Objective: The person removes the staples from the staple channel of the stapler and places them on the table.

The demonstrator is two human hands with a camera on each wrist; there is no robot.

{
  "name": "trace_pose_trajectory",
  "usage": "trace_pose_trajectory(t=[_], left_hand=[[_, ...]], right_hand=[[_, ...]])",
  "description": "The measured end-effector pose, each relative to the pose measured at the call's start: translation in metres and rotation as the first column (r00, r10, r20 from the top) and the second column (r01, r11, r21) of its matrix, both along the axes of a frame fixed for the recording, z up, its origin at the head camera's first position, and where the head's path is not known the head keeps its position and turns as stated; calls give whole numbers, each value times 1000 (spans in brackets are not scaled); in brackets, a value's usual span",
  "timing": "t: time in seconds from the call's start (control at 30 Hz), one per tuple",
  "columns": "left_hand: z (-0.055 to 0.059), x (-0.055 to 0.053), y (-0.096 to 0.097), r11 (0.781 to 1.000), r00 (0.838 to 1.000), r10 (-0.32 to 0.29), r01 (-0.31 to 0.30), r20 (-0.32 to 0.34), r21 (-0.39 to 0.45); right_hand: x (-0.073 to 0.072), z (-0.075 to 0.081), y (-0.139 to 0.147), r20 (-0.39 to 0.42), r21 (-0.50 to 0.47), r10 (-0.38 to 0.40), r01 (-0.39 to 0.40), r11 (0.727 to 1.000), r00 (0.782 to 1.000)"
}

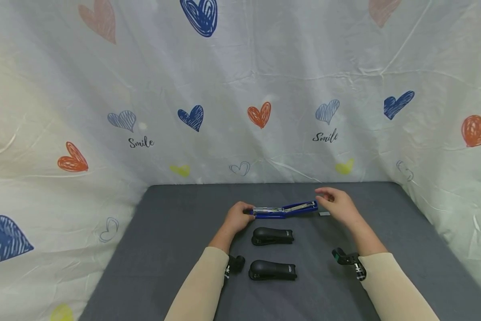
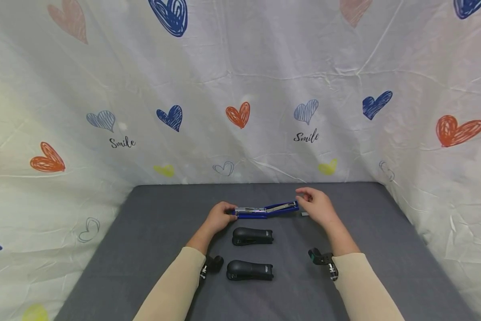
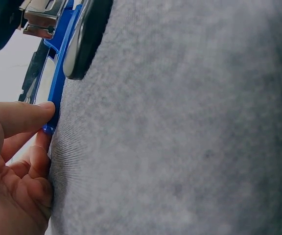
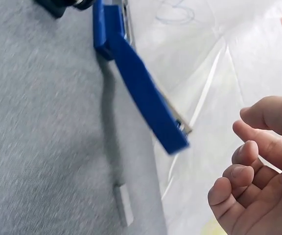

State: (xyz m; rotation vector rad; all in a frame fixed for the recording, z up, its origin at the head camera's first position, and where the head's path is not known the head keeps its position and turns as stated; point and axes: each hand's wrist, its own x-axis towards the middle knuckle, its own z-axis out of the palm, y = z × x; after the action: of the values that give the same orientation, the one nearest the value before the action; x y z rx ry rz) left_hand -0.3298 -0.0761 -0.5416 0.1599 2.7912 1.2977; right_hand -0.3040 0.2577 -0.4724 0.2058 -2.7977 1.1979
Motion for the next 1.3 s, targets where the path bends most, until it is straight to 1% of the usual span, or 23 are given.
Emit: trace_pose_trajectory(t=[0.23,0.4,0.63,0.83,1.07,1.3], left_hand=[[-1,-1,0,1000,1000,-14,14,-4,-3],[-2,-2,0,1000,1000,-19,19,-2,-2],[-2,-2,-1,1000,1000,-28,28,-7,-1],[-2,-3,-1,1000,1000,-19,19,-5,-4],[-1,-2,0,1000,1000,-22,22,-6,-3],[-3,-4,-1,1000,1000,-20,19,-5,-9]], right_hand=[[-5,7,-16,-7,-12,44,-44,999,999],[-7,8,-26,-12,-13,78,-78,997,997],[-11,6,-37,16,-18,93,-92,996,996],[-14,2,-43,24,-11,115,-114,993,993],[-18,-5,-52,54,4,167,-167,986,984],[-22,-7,-65,87,16,208,-210,978,974]])
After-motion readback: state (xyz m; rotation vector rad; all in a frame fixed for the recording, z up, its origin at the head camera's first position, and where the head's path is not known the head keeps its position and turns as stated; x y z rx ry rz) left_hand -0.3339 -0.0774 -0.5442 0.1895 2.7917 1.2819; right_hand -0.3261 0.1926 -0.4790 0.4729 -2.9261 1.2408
